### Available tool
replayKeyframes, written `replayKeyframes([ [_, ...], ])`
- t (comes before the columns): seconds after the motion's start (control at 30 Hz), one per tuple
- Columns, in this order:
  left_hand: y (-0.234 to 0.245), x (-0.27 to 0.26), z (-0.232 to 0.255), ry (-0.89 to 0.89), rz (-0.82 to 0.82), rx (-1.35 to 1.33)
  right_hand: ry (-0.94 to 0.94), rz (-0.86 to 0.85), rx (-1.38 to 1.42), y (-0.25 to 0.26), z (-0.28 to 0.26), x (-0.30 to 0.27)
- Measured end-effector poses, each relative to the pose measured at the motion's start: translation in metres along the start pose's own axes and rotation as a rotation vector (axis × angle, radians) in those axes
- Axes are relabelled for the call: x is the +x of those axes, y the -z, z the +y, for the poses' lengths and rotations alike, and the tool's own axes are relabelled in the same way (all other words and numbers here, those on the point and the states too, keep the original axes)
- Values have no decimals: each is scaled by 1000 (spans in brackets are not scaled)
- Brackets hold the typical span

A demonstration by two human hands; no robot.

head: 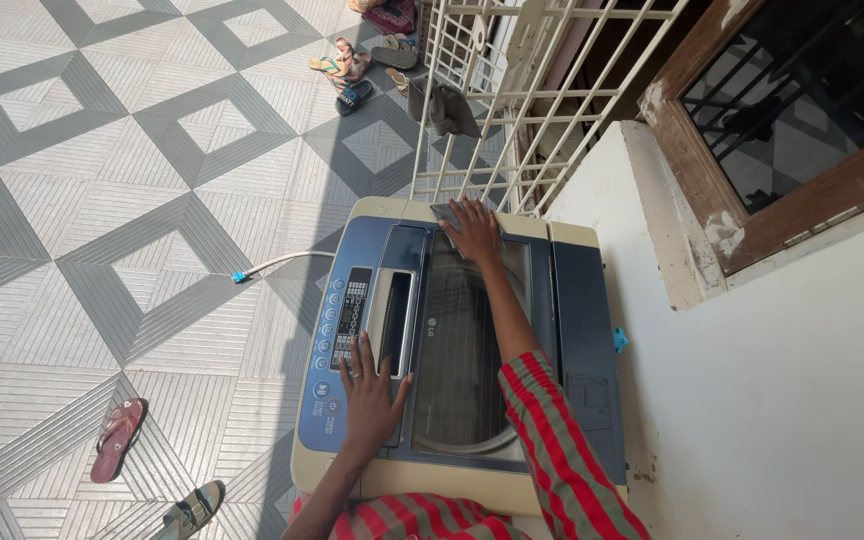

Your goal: The person wipes the exterior top and lid of a washing machine using a cloth.

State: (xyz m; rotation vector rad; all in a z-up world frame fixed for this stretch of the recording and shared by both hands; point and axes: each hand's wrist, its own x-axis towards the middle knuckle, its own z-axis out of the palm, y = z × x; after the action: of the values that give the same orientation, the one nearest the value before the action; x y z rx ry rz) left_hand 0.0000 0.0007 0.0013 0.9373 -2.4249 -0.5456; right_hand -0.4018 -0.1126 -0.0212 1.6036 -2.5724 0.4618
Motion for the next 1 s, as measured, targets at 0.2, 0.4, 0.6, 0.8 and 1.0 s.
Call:
replayKeyframes([
  [0.2, 1, 1, -1, -7, -21, 21, -135, 61, -73, 38, 64, -32],
  [0.4, -2, 0, -1, -12, -16, 72, -217, 118, -120, 48, 85, -50],
  [0.6, -2, 2, -1, 6, -56, 84, -284, 88, -170, 30, 70, -45],
  [0.8, 2, 6, 3, 20, -56, 68, -82, 119, -148, -17, 8, -25],
  [1.0, 11, 11, 10, 45, -92, 46, 29, 19, -87, -41, -48, 10],
])
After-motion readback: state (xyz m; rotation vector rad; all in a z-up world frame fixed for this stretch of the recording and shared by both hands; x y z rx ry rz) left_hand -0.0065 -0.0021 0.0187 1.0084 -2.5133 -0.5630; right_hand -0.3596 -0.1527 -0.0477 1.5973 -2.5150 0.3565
